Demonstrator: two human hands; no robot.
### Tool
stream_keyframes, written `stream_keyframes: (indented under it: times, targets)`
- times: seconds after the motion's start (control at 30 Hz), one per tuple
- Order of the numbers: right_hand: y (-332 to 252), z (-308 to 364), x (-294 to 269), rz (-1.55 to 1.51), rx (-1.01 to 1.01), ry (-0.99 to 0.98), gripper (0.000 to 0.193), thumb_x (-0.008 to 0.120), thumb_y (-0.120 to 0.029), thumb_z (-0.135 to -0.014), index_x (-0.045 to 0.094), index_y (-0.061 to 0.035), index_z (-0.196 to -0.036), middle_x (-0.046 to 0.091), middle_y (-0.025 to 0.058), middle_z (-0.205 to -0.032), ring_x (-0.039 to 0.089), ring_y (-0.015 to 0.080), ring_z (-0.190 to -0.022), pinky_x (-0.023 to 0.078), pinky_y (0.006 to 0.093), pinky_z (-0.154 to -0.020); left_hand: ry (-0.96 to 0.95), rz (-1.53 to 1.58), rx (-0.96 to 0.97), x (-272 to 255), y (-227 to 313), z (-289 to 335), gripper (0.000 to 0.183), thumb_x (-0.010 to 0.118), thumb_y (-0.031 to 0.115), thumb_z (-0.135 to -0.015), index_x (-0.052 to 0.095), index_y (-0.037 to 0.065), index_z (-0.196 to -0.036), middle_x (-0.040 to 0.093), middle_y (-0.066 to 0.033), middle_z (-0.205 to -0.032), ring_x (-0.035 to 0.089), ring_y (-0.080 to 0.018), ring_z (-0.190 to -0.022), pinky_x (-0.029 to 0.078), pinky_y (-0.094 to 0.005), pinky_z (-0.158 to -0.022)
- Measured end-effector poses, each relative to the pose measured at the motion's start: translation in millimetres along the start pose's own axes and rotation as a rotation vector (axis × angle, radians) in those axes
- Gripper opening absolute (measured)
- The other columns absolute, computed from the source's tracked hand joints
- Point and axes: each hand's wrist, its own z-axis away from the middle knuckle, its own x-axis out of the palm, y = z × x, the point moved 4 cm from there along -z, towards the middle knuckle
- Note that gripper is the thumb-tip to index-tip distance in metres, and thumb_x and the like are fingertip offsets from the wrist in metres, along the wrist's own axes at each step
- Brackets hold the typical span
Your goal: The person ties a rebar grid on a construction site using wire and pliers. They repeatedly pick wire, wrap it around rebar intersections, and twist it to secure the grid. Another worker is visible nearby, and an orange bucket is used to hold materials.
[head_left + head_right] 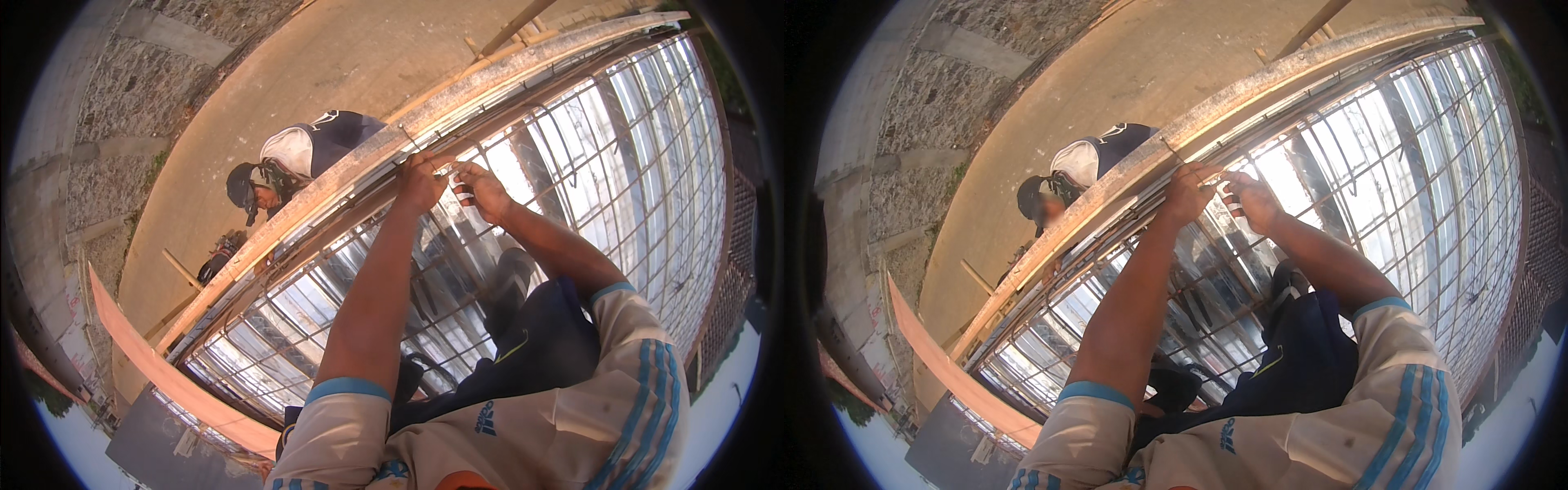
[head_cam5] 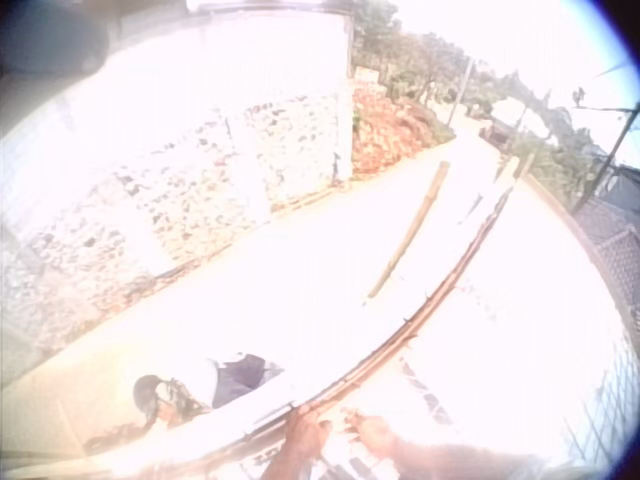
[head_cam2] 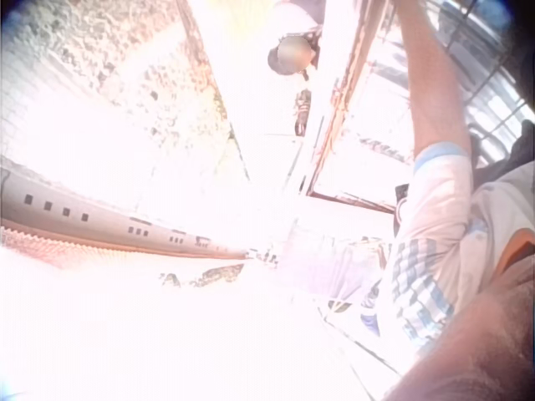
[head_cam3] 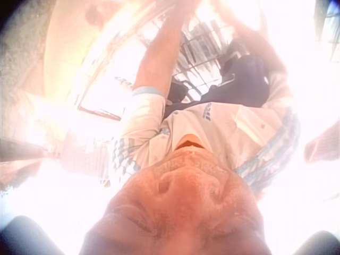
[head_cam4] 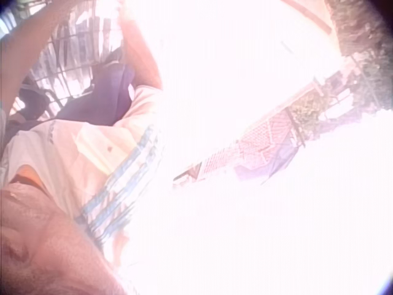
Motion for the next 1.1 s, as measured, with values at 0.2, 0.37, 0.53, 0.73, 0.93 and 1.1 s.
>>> stream_keyframes:
  times: [0.2, 0.37, 0.53, 0.73, 0.93, 1.1]
  targets:
    - [-12, 7, 10, 0.06, 0.05, 0.073, 0.012, 0.048, -0.013, -0.093, 0.06, -0.016, -0.096, 0.056, -0.0026, -0.086, 0.052, 0.0083, -0.082, 0.041, 0.0272, -0.064, -0.222, -0.055, -0.139, -1, 0, -10, 0.046, 0.067, 0.028, -0.073, 0.063, 0.03, -0.119, 0.052, -0.011, -0.127, 0.04, -0.0299, -0.125, 0.03, -0.0414, -0.108]
    - [-8, 3, 8, 0.126, 0.021, 0.131, 0.012, 0.052, -0.016, -0.091, 0.06, -0.0137, -0.099, 0.057, -0.0012, -0.088, 0.052, 0.0091, -0.078, 0.039, 0.0265, -0.061, -0.248, -0.003, -0.168, -1, 8, -18, 0.043, 0.07, 0.031, -0.067, 0.066, 0.025, -0.109, 0.053, -0.0099, -0.124, 0.042, -0.0296, -0.123, 0.033, -0.0403, -0.105]
    - [-5, -6, 0, 0.275, -0.174, 0.136, 0.014, 0.052, -0.017, -0.09, 0.06, -0.0084, -0.098, 0.06, 0.0025, -0.087, 0.052, 0.0113, -0.076, 0.04, 0.0262, -0.064, -0.21, -0.061, -0.239, -1, 6, -20, 0.035, 0.072, 0.027, -0.062, 0.067, 0.018, -0.095, 0.056, -0.0101, -0.115, 0.051, -0.028, -0.11, 0.039, -0.0376, -0.096]
    - [-31, 28, 11, 1.043, -0.371, 0.257, 0.03, 0.055, -0.021, -0.085, 0.059, -0.0026, -0.108, 0.064, 0.0176, -0.097, 0.061, 0.0343, -0.095, 0.048, 0.043, -0.081, -0.171, 0.345, -0.228, -1, -9, -10, 0.015, 0.065, 0.014, -0.07, 0.068, 0.006, -0.083, 0.057, -0.0068, -0.101, 0.055, -0.0211, -0.098, 0.043, -0.0322, -0.087]
    - [-74, 46, 35, 1.515, -0.538, 0.104, 0.029, 0.053, -0.022, -0.089, 0.058, -0.0126, -0.116, 0.063, 0.0181, -0.101, 0.063, 0.0344, -0.09, 0.05, 0.0445, -0.077, -0.251, 0.51, -0.238, 9, -18, -12, 0.01, 0.058, 0.006, -0.077, 0.066, 0.002, -0.082, 0.059, -0.0057, -0.095, 0.056, -0.0174, -0.093, 0.044, -0.0294, -0.082]
    - [-81, 28, 39, 1.592, -0.696, -0.006, 0.018, 0.052, -0.01, -0.081, 0.065, -0.0082, -0.093, 0.056, 0.0148, -0.093, 0.062, 0.035, -0.078, 0.05, 0.0443, -0.069, -0.186, 0.603, -0.368, 11, -23, -3, 0.014, 0.054, 0.002, -0.08, 0.064, 0.0, -0.09, 0.059, -0.0049, -0.092, 0.056, -0.0142, -0.088, 0.043, -0.026, -0.08]
